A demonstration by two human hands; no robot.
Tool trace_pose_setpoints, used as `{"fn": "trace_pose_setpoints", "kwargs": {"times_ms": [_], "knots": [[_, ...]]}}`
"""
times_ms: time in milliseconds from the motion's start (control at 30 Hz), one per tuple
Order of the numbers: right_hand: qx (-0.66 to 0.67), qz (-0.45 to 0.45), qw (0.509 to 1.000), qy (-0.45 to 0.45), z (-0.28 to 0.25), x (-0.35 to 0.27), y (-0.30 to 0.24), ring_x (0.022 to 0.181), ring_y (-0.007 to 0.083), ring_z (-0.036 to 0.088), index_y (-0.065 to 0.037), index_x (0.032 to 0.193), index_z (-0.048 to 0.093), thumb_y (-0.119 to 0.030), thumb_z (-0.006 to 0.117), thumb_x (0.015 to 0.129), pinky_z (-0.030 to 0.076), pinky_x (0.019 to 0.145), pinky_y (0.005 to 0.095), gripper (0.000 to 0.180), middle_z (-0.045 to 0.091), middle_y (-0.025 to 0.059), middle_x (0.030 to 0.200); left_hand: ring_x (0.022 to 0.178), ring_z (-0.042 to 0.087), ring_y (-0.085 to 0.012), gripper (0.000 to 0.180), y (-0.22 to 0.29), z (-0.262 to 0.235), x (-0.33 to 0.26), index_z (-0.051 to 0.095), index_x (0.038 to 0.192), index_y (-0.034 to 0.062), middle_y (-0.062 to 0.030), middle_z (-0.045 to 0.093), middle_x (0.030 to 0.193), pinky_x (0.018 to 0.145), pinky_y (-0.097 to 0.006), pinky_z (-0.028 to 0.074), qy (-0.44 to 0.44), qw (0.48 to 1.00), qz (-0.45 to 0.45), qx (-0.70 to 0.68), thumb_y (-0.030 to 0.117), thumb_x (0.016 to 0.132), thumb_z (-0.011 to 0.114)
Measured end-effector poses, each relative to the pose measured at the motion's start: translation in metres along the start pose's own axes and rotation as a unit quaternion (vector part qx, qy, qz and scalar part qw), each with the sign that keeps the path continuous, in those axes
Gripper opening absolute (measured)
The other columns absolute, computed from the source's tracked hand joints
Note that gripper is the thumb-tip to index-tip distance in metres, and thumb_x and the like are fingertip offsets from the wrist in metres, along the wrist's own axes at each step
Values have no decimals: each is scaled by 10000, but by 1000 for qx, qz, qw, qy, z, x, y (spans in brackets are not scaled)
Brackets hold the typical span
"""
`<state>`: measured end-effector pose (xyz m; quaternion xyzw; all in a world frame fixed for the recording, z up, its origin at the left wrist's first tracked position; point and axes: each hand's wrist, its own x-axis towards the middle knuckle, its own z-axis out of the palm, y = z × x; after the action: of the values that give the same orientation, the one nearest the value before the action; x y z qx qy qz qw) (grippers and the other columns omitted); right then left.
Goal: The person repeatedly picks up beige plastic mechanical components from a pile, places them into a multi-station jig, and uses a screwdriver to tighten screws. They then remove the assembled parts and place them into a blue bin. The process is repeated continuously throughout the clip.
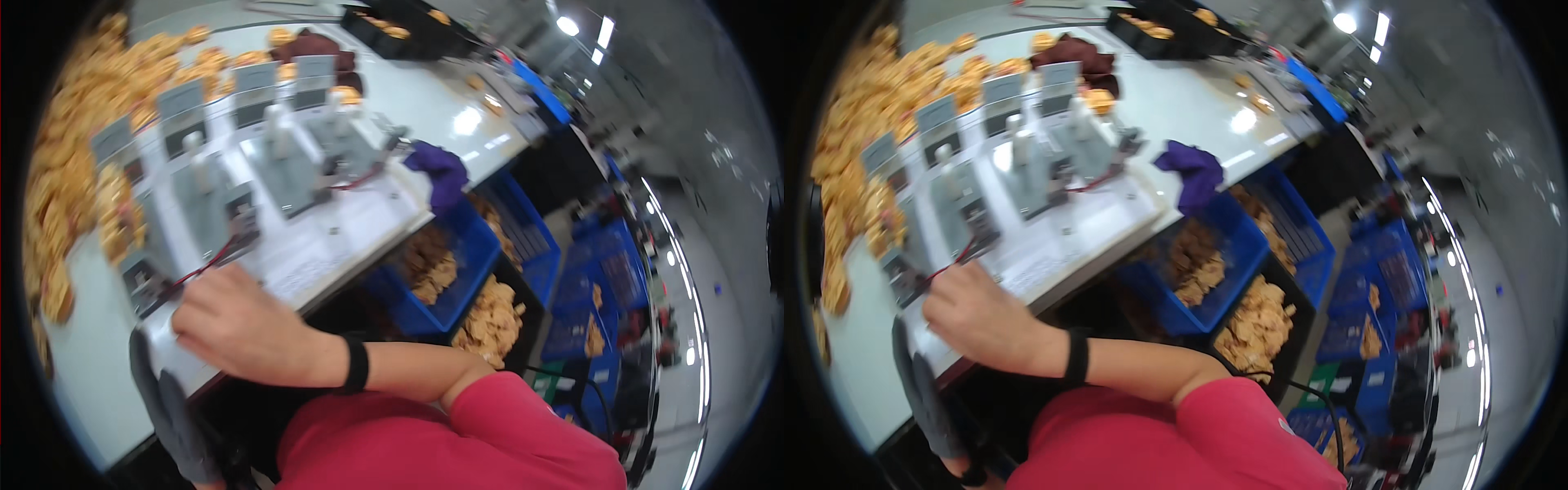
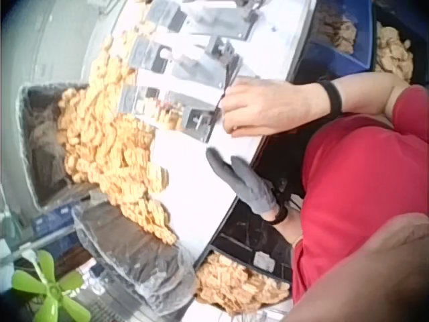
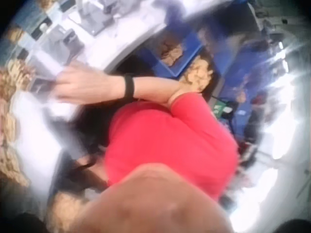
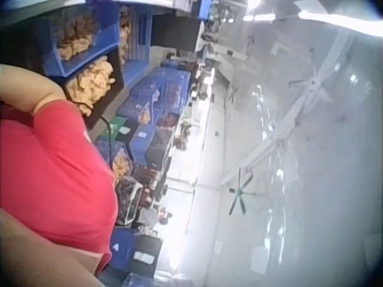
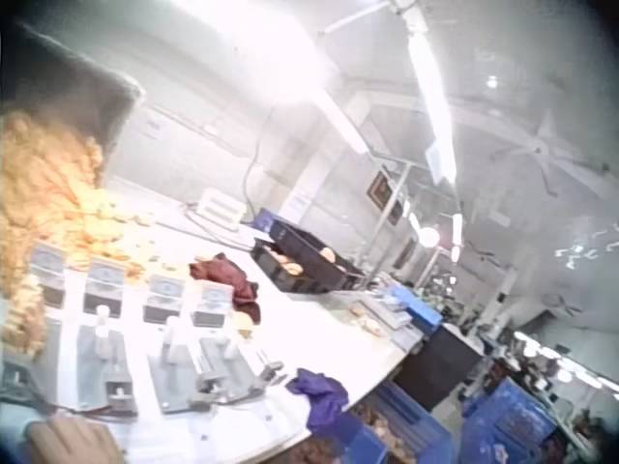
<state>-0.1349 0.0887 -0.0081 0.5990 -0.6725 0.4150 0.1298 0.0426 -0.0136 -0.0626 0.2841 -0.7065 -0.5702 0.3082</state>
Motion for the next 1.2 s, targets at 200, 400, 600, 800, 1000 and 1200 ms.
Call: {"fn": "trace_pose_setpoints", "kwargs": {"times_ms": [200,400,600,800,1000,1200], "knots": [[-15,7,1000,12,-5,-6,0,916,255,539,-89,863,596,-164,741,820,415,844,380,168,519,63,894,1484,311,-270,575,12,2,7,310,1538,-53,-178,344,1598,1218,-381,209,-28,997,30,69,282,1074,366],[-12,8,1000,16,-2,-7,-1,921,249,535,-89,840,583,-175,743,815,408,848,374,184,511,64,890,1484,308,-273,574,17,3,6,310,1546,-34,-171,339,1602,1219,-383,210,-19,997,24,75,287,1074,371],[-18,5,999,27,-2,-6,-2,896,243,531,-86,815,569,-171,724,822,407,839,363,177,500,62,867,1486,303,-276,578,18,3,5,309,1545,-35,-171,335,1603,1221,-385,206,-14,997,18,68,292,1074,373],[-8,-16,999,46,-1,-6,0,847,239,527,-87,761,530,-127,694,814,418,826,356,177,479,58,824,1488,298,-279,591,19,4,6,303,1545,-42,-177,326,1605,1224,-387,197,-19,998,18,62,304,1072,379],[-45,-47,997,44,-2,-5,1,814,229,518,-98,728,504,-103,672,779,421,804,344,176,458,53,787,1486,301,-279,592,21,4,5,303,1547,-41,-174,328,1604,1224,-388,199,-19,998,23,61,305,1072,380],[-34,-38,997,60,1,-5,0,804,221,515,-101,721,495,-106,661,782,418,795,341,177,451,47,781,1483,306,-269,589,15,0,6,307,1546,-37,-170,336,1598,1222,-380,205,-16,996,13,84,307,1073,381]]}}
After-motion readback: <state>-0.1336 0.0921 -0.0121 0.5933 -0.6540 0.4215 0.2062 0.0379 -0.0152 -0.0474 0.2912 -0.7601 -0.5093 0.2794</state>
